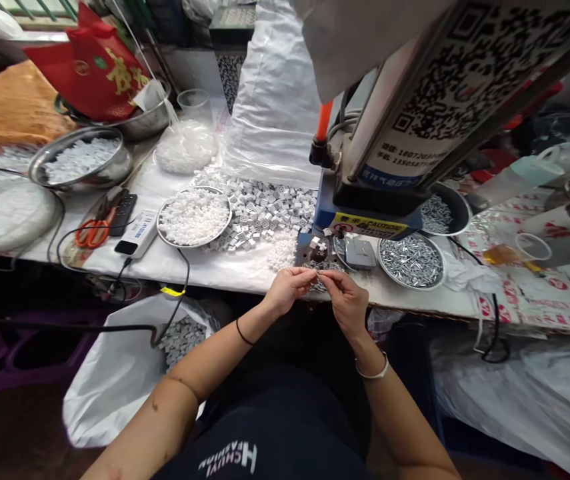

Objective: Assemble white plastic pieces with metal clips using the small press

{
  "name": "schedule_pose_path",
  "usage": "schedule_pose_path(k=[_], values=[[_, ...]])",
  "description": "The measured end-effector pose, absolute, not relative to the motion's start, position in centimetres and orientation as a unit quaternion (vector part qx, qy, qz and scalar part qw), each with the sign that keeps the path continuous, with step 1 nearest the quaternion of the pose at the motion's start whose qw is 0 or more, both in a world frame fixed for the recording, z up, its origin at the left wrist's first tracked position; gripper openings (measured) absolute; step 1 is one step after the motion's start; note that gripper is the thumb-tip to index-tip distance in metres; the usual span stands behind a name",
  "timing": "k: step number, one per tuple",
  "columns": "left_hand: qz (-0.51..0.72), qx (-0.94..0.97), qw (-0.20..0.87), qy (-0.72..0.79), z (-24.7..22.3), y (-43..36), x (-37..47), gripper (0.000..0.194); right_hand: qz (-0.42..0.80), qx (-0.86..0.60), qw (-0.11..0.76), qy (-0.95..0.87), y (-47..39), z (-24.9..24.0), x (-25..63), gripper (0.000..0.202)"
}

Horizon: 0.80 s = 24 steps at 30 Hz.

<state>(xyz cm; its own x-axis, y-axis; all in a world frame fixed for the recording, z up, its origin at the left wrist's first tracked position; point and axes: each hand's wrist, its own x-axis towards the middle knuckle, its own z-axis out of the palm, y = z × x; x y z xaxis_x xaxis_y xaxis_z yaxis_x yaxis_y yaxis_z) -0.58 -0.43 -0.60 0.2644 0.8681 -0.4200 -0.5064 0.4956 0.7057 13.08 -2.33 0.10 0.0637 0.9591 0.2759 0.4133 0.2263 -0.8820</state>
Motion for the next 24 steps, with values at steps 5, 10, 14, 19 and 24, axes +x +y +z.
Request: schedule_pose_path(k=[5,10,14,19,24], values=[[0.442,0.164,0.797,0.377,-0.4,-1.0,-0.3,0.033,0.223,-0.524,0.446,-0.691,-2.0,0.4,13.2,0.013],[0.413,0.283,0.775,0.386,-0.9,-0.4,-1.4,0.041,0.155,-0.494,0.427,-0.741,-1.6,0.2,13.4,0.015],[0.447,0.546,0.412,0.577,-2.6,2.3,-6.1,0.027,0.257,-0.569,0.433,-0.650,-1.9,0.1,13.5,0.017],[0.238,0.647,0.033,0.723,-5.6,5.1,-11.4,0.016,0.407,-0.578,0.460,-0.538,-2.7,-0.1,13.5,0.021],[0.184,0.686,0.034,0.703,-5.8,5.6,-12.1,0.013,0.436,-0.574,0.492,-0.488,-3.1,-0.3,13.5,0.021]])
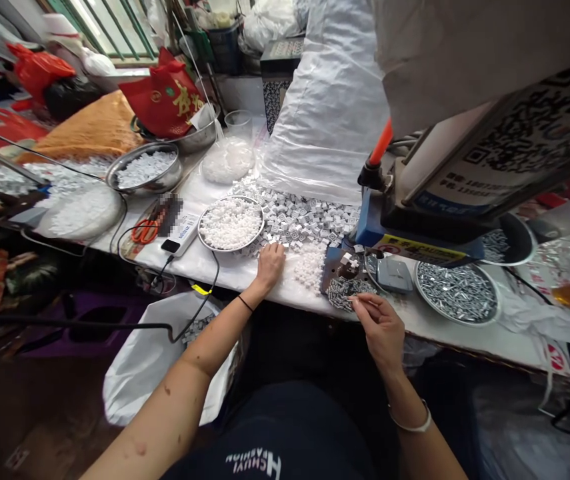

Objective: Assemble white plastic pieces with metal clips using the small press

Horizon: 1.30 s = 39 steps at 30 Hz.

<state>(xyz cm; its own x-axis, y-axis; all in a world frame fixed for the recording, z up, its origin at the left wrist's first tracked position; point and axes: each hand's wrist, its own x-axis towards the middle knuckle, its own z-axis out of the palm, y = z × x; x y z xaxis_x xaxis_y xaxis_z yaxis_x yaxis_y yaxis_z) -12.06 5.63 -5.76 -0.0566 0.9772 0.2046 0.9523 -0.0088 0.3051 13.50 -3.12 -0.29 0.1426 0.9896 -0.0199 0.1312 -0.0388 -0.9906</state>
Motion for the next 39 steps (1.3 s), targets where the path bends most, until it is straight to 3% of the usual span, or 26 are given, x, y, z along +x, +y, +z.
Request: schedule_pose_path(k=[3,6,9,12,19,24,28,32,34,39], values=[[0.315,0.642,0.147,0.683,-4.4,5.3,-11.8,0.014,0.444,-0.581,0.487,-0.478,-3.3,-0.2,13.7,0.022],[0.471,0.467,0.428,0.614,-3.0,4.1,-10.3,0.012,0.459,-0.579,0.488,-0.465,-3.3,0.1,13.3,0.025],[0.478,0.234,0.691,0.488,-1.9,2.0,-7.3,0.014,0.450,-0.559,0.490,-0.495,-2.9,0.5,12.5,0.021],[0.453,0.105,0.771,0.435,-0.9,-0.2,-4.2,0.010,0.393,-0.541,0.482,-0.566,-2.4,0.8,12.0,0.015],[0.448,0.091,0.791,0.407,0.1,-2.0,-1.7,0.013,0.249,-0.495,0.412,-0.723,-2.2,1.1,12.4,0.015],[0.443,0.040,0.797,0.408,0.3,-2.1,-1.4,0.009,0.151,-0.431,0.426,-0.781,-2.2,0.5,12.8,0.025],[0.463,0.015,0.790,0.402,0.0,-2.4,-1.0,0.008,0.121,-0.377,0.421,-0.816,-2.4,-0.4,13.1,0.032],[0.455,0.103,0.782,0.414,-0.5,-2.6,-1.1,0.020,0.134,-0.393,0.418,-0.808,-2.5,-0.8,13.5,0.026],[0.453,0.213,0.735,0.457,-0.6,-1.9,-1.4,0.026,0.168,-0.434,0.414,-0.782,-1.9,-0.3,13.8,0.021],[0.554,0.467,0.494,0.480,-1.0,3.0,-1.6,0.025,0.217,-0.552,0.453,-0.666,2.4,1.2,15.1,0.016]])
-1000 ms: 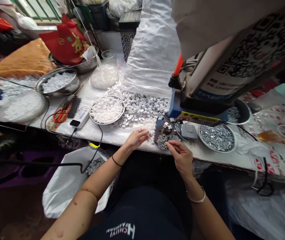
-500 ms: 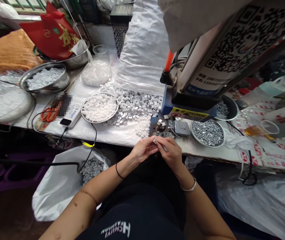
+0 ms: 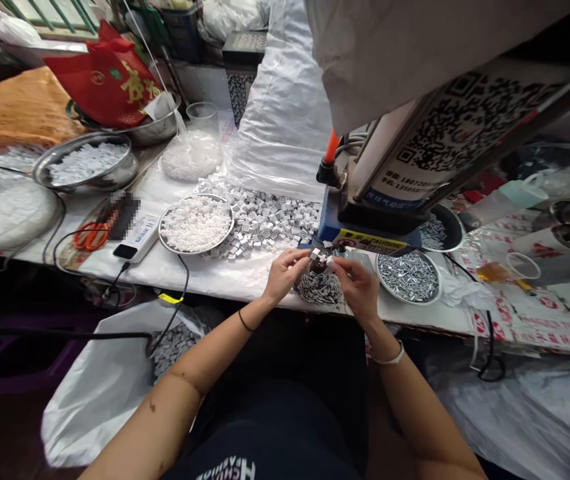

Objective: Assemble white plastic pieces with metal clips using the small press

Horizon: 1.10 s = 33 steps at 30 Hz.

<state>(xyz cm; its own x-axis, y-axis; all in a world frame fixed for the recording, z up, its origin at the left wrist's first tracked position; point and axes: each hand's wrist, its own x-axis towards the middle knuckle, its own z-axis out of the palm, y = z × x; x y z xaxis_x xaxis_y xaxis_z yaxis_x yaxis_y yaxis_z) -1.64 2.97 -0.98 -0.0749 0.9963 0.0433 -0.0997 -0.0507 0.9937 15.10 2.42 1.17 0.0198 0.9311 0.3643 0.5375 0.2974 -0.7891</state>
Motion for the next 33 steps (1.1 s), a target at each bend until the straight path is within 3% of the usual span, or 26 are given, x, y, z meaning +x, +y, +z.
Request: schedule_pose_path(k=[7,14,23,25,29,33], values=[[0.498,0.499,0.586,0.399,-2.5,7.2,-0.4,0.026,0.243,-0.570,0.418,-0.664,6.0,0.9,15.4,0.022],[0.492,0.501,0.591,0.396,-2.8,7.4,-0.4,0.026,0.159,-0.524,0.391,-0.740,5.5,1.9,15.2,0.017],[0.486,0.508,0.618,0.353,-3.2,7.3,-0.6,0.043,0.054,-0.416,0.340,-0.842,5.5,1.3,15.4,0.021],[0.495,0.540,0.592,0.336,-3.2,7.4,-0.6,0.046,0.056,-0.417,0.339,-0.842,5.3,1.4,15.4,0.022],[0.494,0.602,0.536,0.327,-3.2,8.0,-0.7,0.035,0.080,-0.453,0.334,-0.823,5.1,0.9,17.0,0.028],[0.461,0.622,0.541,0.329,-3.1,8.7,-0.8,0.037,-0.006,-0.549,0.231,-0.803,4.3,-1.9,20.4,0.045]])
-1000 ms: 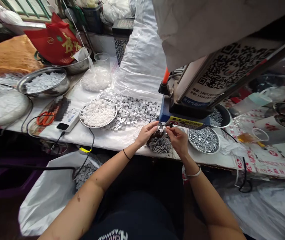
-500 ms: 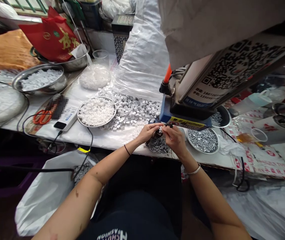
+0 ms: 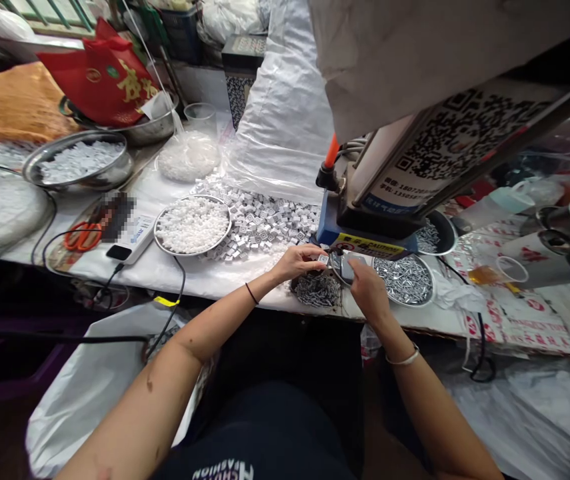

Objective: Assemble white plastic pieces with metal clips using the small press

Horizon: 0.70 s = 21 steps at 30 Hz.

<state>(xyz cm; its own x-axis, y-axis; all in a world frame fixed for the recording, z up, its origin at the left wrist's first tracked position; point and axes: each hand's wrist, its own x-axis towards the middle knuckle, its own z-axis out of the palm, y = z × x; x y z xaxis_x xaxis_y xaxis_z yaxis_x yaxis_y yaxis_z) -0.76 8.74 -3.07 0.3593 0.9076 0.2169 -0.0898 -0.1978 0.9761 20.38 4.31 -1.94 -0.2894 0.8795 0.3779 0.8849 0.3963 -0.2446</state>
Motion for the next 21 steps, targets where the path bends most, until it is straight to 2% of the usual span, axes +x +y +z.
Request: schedule_pose_path(k=[4,7,9,12,14,16,19,21], values=[[0.437,0.626,0.550,0.338,-2.4,9.0,-0.9,0.044,-0.080,-0.548,0.089,-0.828,2.7,-5.2,22.2,0.054],[0.398,0.676,0.517,0.343,-0.9,9.0,-1.3,0.040,-0.089,-0.550,0.040,-0.830,2.7,-5.2,22.3,0.047],[0.360,0.725,0.477,0.344,0.3,9.1,-1.8,0.032,-0.038,-0.562,0.038,-0.826,3.5,-4.0,22.1,0.042],[0.332,0.752,0.447,0.352,1.3,9.5,-2.3,0.024,0.089,-0.585,0.146,-0.793,4.7,-1.6,21.1,0.031],[0.350,0.716,0.482,0.364,1.0,9.8,-2.1,0.027,0.143,-0.592,0.259,-0.750,5.3,-0.3,19.7,0.028],[0.391,0.635,0.553,0.372,-0.1,10.1,-1.6,0.030,0.167,-0.590,0.329,-0.718,5.6,0.3,18.1,0.029],[0.454,0.474,0.662,0.362,-2.2,10.4,-0.5,0.034,0.232,-0.594,0.338,-0.692,6.2,0.6,16.1,0.031],[0.481,0.395,0.699,0.354,-3.3,10.4,0.1,0.035,0.294,-0.597,0.340,-0.664,6.7,0.6,15.5,0.031]])
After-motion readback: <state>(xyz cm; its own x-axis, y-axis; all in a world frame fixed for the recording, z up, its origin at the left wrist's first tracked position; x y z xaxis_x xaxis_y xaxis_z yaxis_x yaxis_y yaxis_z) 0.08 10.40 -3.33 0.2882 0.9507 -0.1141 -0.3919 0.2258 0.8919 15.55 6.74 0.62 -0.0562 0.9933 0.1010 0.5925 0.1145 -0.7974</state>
